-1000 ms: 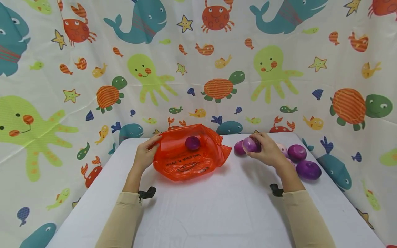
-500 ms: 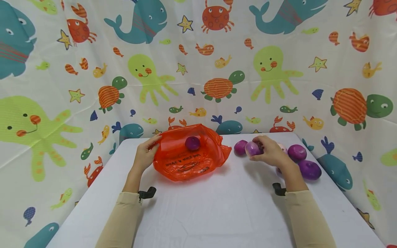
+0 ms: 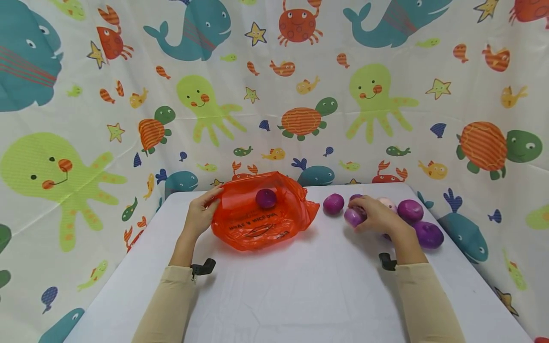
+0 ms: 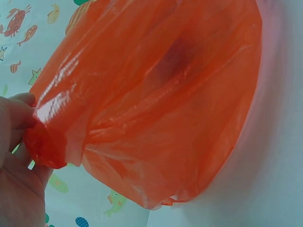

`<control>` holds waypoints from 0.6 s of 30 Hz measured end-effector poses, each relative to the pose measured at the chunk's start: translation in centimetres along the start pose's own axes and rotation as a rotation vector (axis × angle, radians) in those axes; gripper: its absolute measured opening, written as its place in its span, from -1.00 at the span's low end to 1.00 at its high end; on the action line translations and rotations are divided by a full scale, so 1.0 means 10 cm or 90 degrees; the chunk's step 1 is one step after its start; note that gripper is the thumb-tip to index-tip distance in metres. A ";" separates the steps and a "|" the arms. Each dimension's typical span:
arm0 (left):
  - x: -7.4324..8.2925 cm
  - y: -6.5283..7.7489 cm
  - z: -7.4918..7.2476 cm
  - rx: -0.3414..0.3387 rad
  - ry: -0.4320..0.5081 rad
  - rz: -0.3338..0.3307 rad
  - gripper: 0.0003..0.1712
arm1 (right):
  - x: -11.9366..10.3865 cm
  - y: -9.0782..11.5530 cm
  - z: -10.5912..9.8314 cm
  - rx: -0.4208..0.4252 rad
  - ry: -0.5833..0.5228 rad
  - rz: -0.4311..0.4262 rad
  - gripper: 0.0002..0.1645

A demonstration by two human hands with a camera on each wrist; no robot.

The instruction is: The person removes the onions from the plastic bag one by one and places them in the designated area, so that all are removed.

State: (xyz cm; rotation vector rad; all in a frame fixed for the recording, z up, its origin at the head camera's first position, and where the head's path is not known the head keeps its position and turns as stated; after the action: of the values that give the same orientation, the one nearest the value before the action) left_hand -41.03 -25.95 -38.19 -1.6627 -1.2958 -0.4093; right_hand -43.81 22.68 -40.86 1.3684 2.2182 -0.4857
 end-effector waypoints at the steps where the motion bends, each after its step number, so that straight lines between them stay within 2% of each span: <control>1: 0.00 0.00 0.00 -0.001 0.000 -0.001 -0.50 | 0.01 0.00 0.01 -0.006 -0.002 0.004 -0.15; 6: 0.03 0.00 -0.01 0.004 0.002 0.015 -0.51 | 0.03 0.01 0.04 -0.021 0.003 0.012 -0.13; 13: 0.05 -0.01 -0.01 0.004 -0.001 0.017 -0.52 | 0.12 0.01 0.08 -0.049 -0.021 0.067 -0.21; 18: 0.05 0.00 -0.01 0.009 0.000 0.023 -0.52 | 0.16 0.03 0.10 -0.055 -0.019 0.082 -0.25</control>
State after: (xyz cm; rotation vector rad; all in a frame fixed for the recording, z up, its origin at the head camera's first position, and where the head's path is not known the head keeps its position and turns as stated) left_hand -40.85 -25.80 -37.76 -1.6724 -1.2636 -0.3779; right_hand -43.95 23.38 -42.60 1.4373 2.0875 -0.3572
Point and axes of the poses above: each hand's wrist, its own y-axis away from the middle knuckle, its own z-axis out of the palm, x = y × z, the point moved 10 cm from there along -y, towards the middle knuckle, and after that the axes turned 7 degrees about -y, right-handed, at the moved point
